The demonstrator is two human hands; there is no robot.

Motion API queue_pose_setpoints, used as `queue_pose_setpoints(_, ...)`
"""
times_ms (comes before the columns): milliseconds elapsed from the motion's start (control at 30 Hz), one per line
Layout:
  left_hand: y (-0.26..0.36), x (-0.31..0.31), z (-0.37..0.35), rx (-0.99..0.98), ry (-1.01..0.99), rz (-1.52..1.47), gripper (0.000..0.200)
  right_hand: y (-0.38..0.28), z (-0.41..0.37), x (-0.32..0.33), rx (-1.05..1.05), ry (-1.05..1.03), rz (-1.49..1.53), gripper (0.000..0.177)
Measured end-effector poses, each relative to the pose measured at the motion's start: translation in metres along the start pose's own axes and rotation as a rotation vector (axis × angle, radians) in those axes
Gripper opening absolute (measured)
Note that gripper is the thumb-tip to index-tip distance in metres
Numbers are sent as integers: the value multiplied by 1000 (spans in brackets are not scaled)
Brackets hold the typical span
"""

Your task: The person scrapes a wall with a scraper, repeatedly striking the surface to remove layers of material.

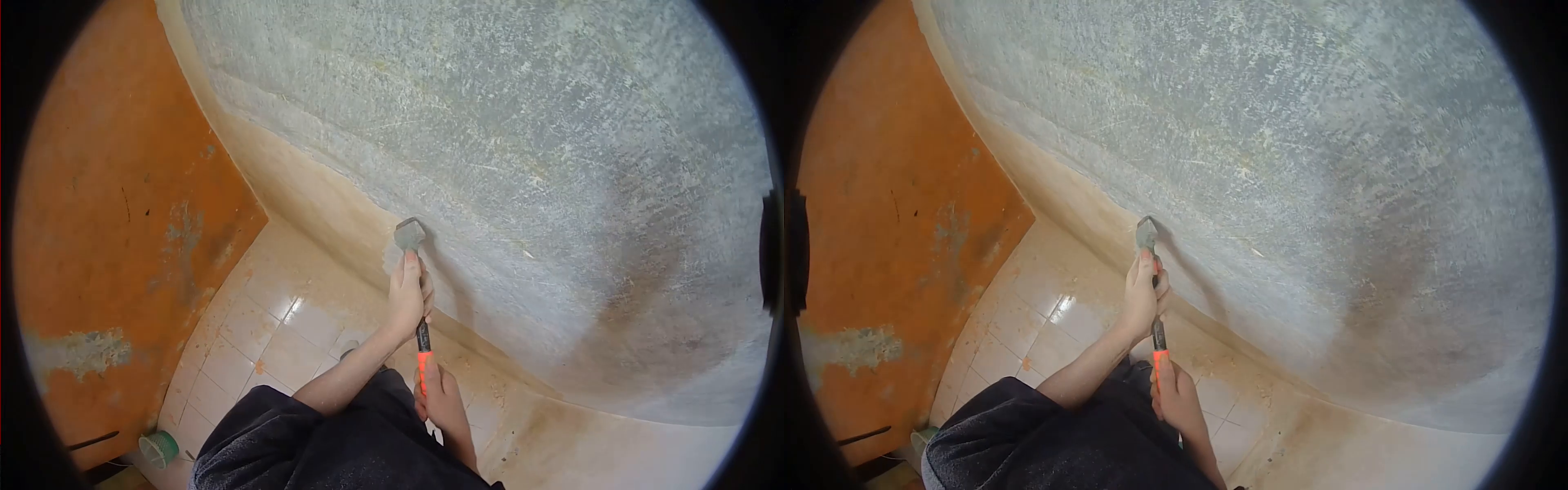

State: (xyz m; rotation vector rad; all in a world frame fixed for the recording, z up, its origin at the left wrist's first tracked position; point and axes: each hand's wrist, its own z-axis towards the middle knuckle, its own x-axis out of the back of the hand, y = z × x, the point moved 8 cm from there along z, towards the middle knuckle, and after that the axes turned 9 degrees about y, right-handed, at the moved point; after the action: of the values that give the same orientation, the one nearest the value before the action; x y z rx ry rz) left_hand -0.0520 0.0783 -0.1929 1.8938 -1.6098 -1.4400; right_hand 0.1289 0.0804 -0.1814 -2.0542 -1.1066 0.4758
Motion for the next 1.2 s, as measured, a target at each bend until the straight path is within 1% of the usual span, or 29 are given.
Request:
queue_pose_setpoints(67, -8, 1, -1, -6, -2, 15, 42, 3, 0, 2, 6, -10, -38, 46)
queue_pose_setpoints(133, -16, -4, -4, -4, 52, 25, 41, 8, 2, 13, 14, 21, 5, 48)
queue_pose_setpoints(167, -22, -7, -7, 29, 31, -17, 41, 7, 4, 14, 17, 21, -4, 48)
queue_pose_setpoints(200, -19, -6, -3, 26, 33, -27, 41, 6, 5, 12, 13, 16, -6, 47)
queue_pose_setpoints(267, -5, 11, 11, -18, 101, -2, 42, -5, 12, 2, 18, 11, -7, 46)
queue_pose_setpoints(300, 12, 20, 22, -49, 99, -69, 42, -24, 19, -11, 69, 10, -73, 45)
queue_pose_setpoints(333, 13, 21, 23, -48, 102, -65, 42, -36, 21, -21, 115, 5, -133, 43)
queue_pose_setpoints(367, 17, 22, 25, -61, 106, -83, 43, -32, 29, -19, 83, -18, -110, 43)
queue_pose_setpoints(400, 25, 21, 31, -87, 112, -111, 45, -35, 28, -18, 94, -34, -115, 43)
queue_pose_setpoints(467, 6, 15, 12, -107, 93, -56, 45, -14, 9, -9, -9, -30, -36, 44)
queue_pose_setpoints(500, -9, 5, -2, -25, 23, -38, 45, -6, -1, -5, -50, 0, -26, 43)
queue_pose_setpoints(533, -19, -4, -9, 50, -52, -27, 44, -5, -5, -4, -47, 4, -37, 43)
queue_pose_setpoints(567, -17, -3, -5, 48, -55, -38, 44, -4, -10, -4, -55, 40, -33, 43)
queue_pose_setpoints(600, -9, 4, 1, 53, -18, -39, 44, -7, -13, -5, -59, 78, -23, 42)
queue_pose_setpoints(633, -4, 9, 6, 59, 20, -39, 44, -13, -6, -10, -39, 61, -75, 42)
queue_pose_setpoints(733, 2, 10, 7, 13, -26, -12, 42, 9, 8, -10, -65, 59, -28, 43)
queue_pose_setpoints(800, -12, 3, -2, 24, -13, -2, 43, 17, -6, 3, -71, 69, -25, 45)
queue_pose_setpoints(867, -19, -13, -14, 79, -85, -35, 43, 12, -10, 10, -71, 86, -27, 46)
queue_pose_setpoints(900, -8, -9, -10, 24, -18, 6, 43, 2, -5, 4, -55, 58, -53, 47)
queue_pose_setpoints(933, -5, -5, -5, 25, -28, 12, 43, -3, -2, -2, -37, 31, -76, 49)
queue_pose_setpoints(1000, -3, 0, 3, 8, -78, -41, 42, 9, 3, -1, -34, 50, -37, 49)
queue_pose_setpoints(1133, -18, -15, -15, 57, -99, -13, 41, 20, -10, 13, -37, 69, 8, 48)
queue_pose_setpoints(1167, -18, -12, -11, 19, -50, 30, 41, 18, -4, 14, -36, 72, 3, 48)
queue_pose_setpoints(1200, -17, -10, -8, 23, -54, 28, 41, 11, 4, 6, -27, 52, -4, 48)
